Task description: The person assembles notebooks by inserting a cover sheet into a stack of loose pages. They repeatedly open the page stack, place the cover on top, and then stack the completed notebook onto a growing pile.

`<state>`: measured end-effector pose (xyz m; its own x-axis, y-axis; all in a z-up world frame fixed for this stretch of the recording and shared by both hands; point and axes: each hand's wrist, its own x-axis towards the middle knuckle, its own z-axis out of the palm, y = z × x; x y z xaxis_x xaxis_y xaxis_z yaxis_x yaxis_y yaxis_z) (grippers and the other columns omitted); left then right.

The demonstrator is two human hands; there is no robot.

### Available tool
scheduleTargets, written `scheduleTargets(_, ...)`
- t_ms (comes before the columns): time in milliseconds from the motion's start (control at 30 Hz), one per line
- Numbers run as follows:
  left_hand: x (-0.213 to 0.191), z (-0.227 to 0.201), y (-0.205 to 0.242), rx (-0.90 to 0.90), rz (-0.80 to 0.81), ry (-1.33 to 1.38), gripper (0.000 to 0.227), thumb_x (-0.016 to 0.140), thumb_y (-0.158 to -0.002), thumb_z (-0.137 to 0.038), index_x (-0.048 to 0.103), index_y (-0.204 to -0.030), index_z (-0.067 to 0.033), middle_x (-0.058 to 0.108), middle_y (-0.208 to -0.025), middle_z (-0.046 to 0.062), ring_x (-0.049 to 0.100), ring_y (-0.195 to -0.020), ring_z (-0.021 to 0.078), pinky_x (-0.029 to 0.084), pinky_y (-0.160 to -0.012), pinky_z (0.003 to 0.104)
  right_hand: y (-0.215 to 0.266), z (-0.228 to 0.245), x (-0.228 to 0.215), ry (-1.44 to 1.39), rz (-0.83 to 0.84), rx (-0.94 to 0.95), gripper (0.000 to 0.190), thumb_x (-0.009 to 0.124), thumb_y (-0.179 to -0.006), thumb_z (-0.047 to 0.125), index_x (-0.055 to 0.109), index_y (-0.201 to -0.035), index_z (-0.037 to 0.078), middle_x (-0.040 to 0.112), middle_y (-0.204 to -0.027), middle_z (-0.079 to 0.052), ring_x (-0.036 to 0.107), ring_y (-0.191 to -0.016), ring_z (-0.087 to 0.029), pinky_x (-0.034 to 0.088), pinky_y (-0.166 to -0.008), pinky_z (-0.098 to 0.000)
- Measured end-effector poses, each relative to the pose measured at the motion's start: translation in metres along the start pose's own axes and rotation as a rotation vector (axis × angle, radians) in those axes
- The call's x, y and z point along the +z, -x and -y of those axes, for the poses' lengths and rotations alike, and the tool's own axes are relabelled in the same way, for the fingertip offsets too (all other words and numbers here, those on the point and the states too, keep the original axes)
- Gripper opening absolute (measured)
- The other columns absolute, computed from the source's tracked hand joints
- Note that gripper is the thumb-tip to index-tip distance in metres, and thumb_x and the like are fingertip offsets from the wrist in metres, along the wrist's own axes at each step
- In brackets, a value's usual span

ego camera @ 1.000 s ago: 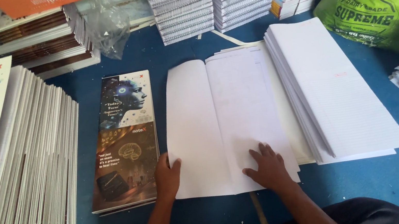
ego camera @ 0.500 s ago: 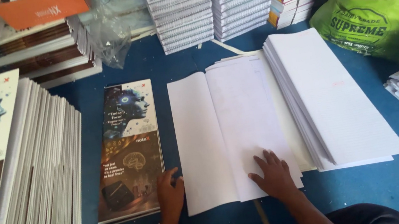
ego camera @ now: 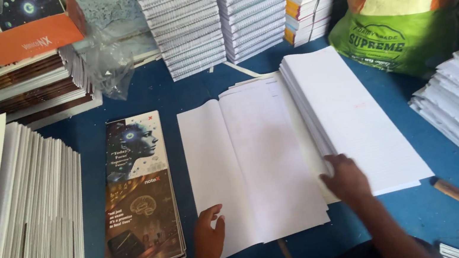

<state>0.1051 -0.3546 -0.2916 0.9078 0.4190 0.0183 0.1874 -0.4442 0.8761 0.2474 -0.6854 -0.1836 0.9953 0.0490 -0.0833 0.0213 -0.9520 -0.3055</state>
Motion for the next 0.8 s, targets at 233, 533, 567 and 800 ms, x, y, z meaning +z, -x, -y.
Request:
scheduleTargets(233,0.033,-0.043,-0.002,0.06,0.144,0.091,0.032,0.066,-0.092,-0.011,0.069,-0.124,-0.0081,0.072,-0.118,0.01,0.07,-0.102,0.02,0.057,-0.088,0.033,-0.001,-0.042,-0.045,0.336,0.247,0.055,0.077,0.077,-0.087,0.051,0.047,-0.148,0.015,0.057,-0.138,-0.012,0.058,-0.127,-0.028,0.056,-0.104,-0.0424)
scheduleTargets(533,0.122,-0.098,-0.019,0.048,0.324,0.319,0.029,0.066,-0.094,-0.017,0.072,-0.119,-0.0035,0.073,-0.096,0.007,0.068,-0.082,0.015,0.055,-0.074,0.029,0.0,-0.058,-0.027,0.299,0.162,0.057,0.066,0.08,-0.082,0.035,0.056,-0.14,0.016,0.059,-0.135,-0.01,0.06,-0.124,-0.029,0.058,-0.1,-0.043)
scheduleTargets(567,0.13,-0.104,-0.021,0.036,0.382,0.356,0.03,0.066,-0.094,-0.018,0.071,-0.12,-0.0027,0.073,-0.095,0.009,0.069,-0.082,0.0148,0.055,-0.075,0.029,0.0,-0.059,-0.028,0.264,0.132,0.051,0.065,0.08,-0.081,0.035,0.057,-0.139,0.017,0.06,-0.134,-0.01,0.06,-0.123,-0.029,0.057,-0.101,-0.0438)
scheduleTargets(800,0.182,-0.129,-0.011,-0.213,0.674,0.412,0.041,0.064,-0.091,-0.026,0.065,-0.127,-0.0062,0.073,-0.108,0.009,0.073,-0.095,0.0198,0.058,-0.078,0.034,-0.004,-0.072,-0.034,0.14,0.067,0.093,0.058,0.075,-0.084,0.037,0.062,-0.138,0.021,0.067,-0.128,-0.009,0.068,-0.113,-0.026,0.056,-0.1,-0.0413)
